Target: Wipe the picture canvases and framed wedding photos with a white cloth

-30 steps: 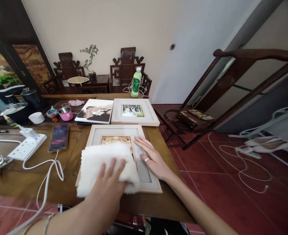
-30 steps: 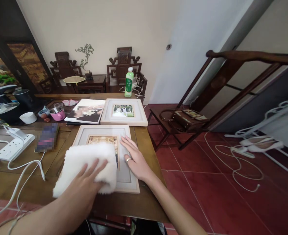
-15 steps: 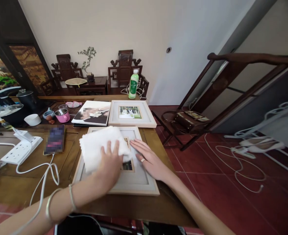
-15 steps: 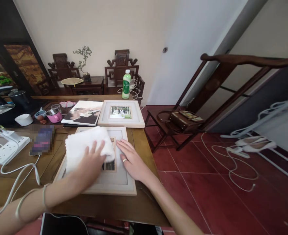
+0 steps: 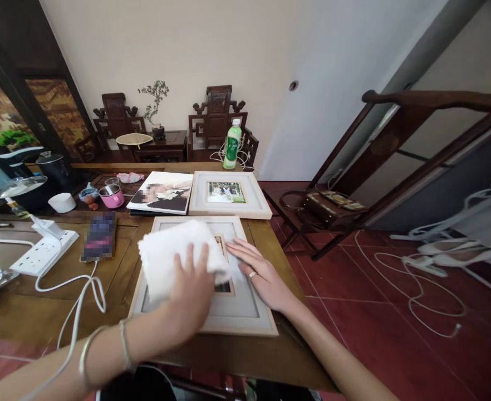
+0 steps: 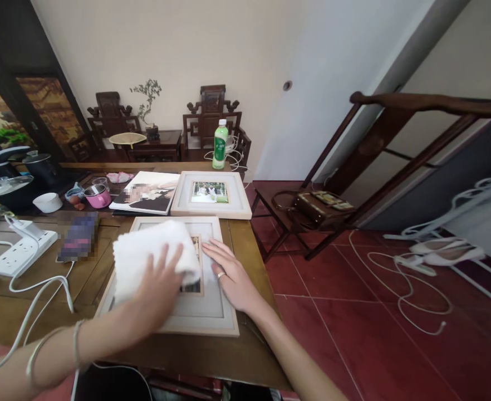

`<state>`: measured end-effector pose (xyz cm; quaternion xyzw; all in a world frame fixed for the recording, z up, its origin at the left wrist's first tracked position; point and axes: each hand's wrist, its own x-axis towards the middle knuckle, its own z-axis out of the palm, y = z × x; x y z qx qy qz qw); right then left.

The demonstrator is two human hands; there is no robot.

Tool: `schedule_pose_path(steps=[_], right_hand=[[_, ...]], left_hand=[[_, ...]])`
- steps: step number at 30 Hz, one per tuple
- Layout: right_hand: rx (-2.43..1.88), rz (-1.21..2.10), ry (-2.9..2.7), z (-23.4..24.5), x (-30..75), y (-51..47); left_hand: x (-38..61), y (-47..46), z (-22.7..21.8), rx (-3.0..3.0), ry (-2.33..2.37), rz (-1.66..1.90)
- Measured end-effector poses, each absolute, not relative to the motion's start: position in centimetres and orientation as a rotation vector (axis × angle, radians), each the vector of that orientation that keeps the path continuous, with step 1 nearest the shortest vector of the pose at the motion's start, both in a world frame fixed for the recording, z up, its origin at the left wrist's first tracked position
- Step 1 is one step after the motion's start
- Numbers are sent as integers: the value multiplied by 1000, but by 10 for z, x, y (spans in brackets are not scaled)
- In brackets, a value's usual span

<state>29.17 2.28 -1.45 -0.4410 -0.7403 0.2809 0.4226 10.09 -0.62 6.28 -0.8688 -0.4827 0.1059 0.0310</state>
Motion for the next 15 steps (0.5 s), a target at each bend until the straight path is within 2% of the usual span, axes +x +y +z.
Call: schedule_pose_path(steps=[3,7,10,15], right_hand=[[-1095,689,-1884,-16,292,23],[-1111,651,-1896,-19,293,23],[-1117,643,-1897,-21,294,24],[-1091,660,-1898,-21,295,24]], left_hand=[[103,40,65,-2673,-1489,110],[111,81,69,-2953,-1113,-43],[116,87,65,-3029,-969,1],[100,78,63,-2906,-1095,145]])
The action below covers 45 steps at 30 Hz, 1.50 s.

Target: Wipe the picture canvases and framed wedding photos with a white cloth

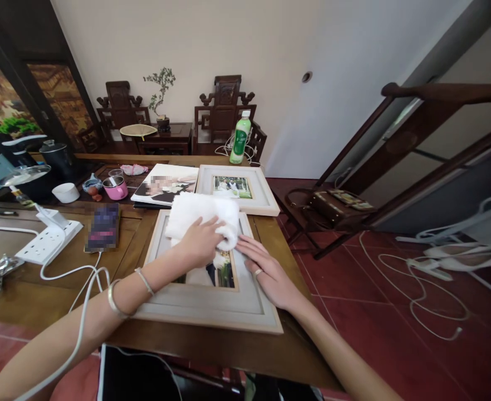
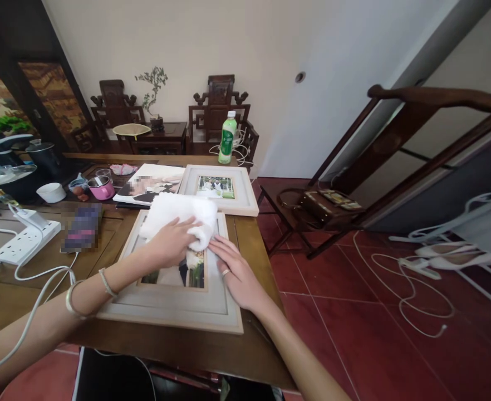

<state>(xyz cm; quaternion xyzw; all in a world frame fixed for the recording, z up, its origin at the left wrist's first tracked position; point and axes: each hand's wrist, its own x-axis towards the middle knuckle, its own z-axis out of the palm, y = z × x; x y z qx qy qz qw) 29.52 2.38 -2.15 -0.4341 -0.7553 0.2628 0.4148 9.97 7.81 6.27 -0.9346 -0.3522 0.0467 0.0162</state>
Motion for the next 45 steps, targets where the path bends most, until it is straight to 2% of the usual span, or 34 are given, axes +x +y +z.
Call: schedule_pose_path(steps=[9,14,17,22,29,32,39,45], right_hand=[[-1111,685,-1878,-19,294,22],[-1109,678,-1850,-20,292,23],[-1109,682,-1835,-20,292,23],[-1105,699,-1848,-19,293,23],[-1098,696,-1861,-17,293,23],[-1108,704,-1862,-16,293,22],[-1181,738,-1846,-18,293,29],[-1254,714,-1748,-14,283,30]], left_hand=[[28,53,73,-2554,-1441,264],[29,-24,87,-2706,-1492,532],[32,-71,91,-2863,-1476,574],[28,-69,81,-2899,-1487,371],[18,50,60,-2626,-1472,-51],[19,75,57,-2589,-1442,-51],[30,10,66,-2744,-1441,176],[30,-61,71,-2980,-1347,-24]])
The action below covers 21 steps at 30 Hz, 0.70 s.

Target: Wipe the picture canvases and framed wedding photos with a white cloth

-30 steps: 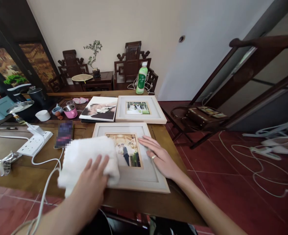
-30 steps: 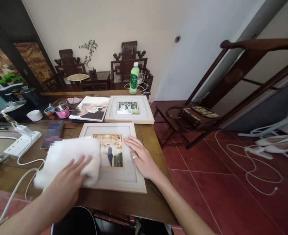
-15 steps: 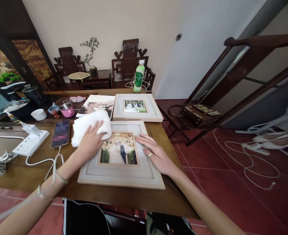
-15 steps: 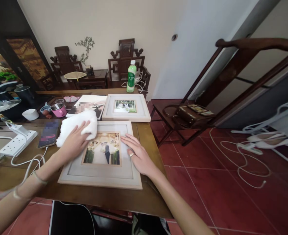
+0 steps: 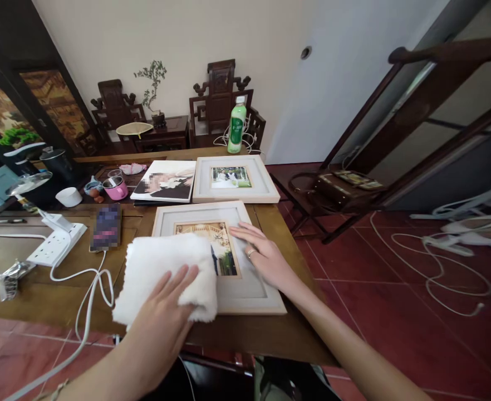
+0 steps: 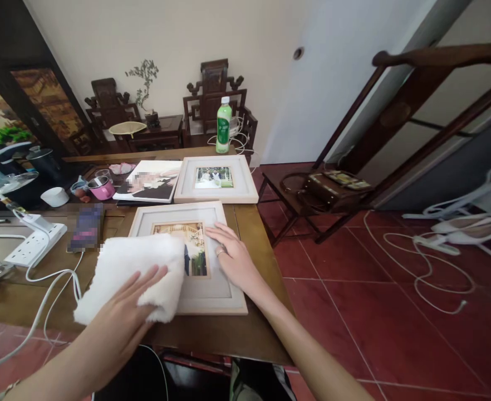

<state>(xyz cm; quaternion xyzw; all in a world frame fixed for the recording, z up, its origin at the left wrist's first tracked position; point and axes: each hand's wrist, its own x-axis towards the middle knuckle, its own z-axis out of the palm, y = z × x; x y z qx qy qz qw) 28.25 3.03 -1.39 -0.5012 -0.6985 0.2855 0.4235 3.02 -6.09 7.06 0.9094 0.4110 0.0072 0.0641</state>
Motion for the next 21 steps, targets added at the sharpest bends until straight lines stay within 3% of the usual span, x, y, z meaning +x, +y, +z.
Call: schedule_pose_path(steps=[5,11,14,21], right_hand=[[-1229,706,-1693,-12,279,22],[-1210,717,-1703,-16,281,21],[-1198,718,-1747,-17,283,21],[-1185,704,-1758,-16,283,21]], left_hand=[[32,-51,62,2744,1245,70],[21,49,54,2775,1591,176],[16,76,56,2845,1514,137],[8,-3,71,2783,1325,-125]])
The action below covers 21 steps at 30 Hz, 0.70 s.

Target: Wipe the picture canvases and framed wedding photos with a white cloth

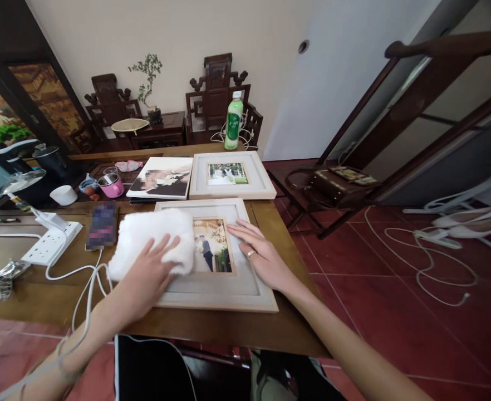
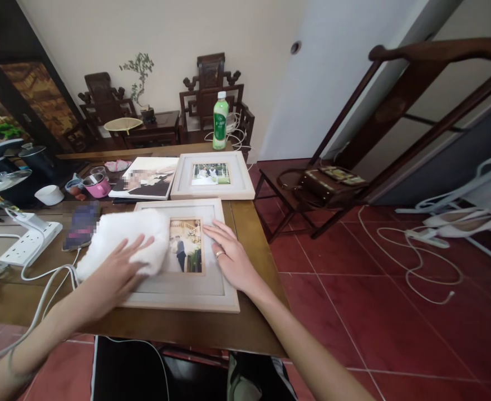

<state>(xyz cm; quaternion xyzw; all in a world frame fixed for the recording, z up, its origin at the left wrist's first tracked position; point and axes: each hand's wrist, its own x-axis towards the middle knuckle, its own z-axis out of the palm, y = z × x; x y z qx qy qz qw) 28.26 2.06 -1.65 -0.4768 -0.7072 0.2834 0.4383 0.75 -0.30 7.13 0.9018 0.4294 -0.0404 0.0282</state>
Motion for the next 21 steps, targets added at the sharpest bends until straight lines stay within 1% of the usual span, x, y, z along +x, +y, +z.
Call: schedule_pose_path(steps=[5,8,11,18,21], right_hand=[[-1180,695,-1737,-16,282,20],[-1184,689,-1752,-16,283,20],[-1177,687,-1782,-16,285,20],[-1181,665,-1799,-18,285,21],[-1188,659,-1792,-18,284,21]], left_hand=[[15,-81,77,2737,1069,-14],[30,-86,70,2785,972,54],[43,-54,62,2769,1133,63],[55,54,47,2862,1517,70],[62,69,48,2914,1515,-18]])
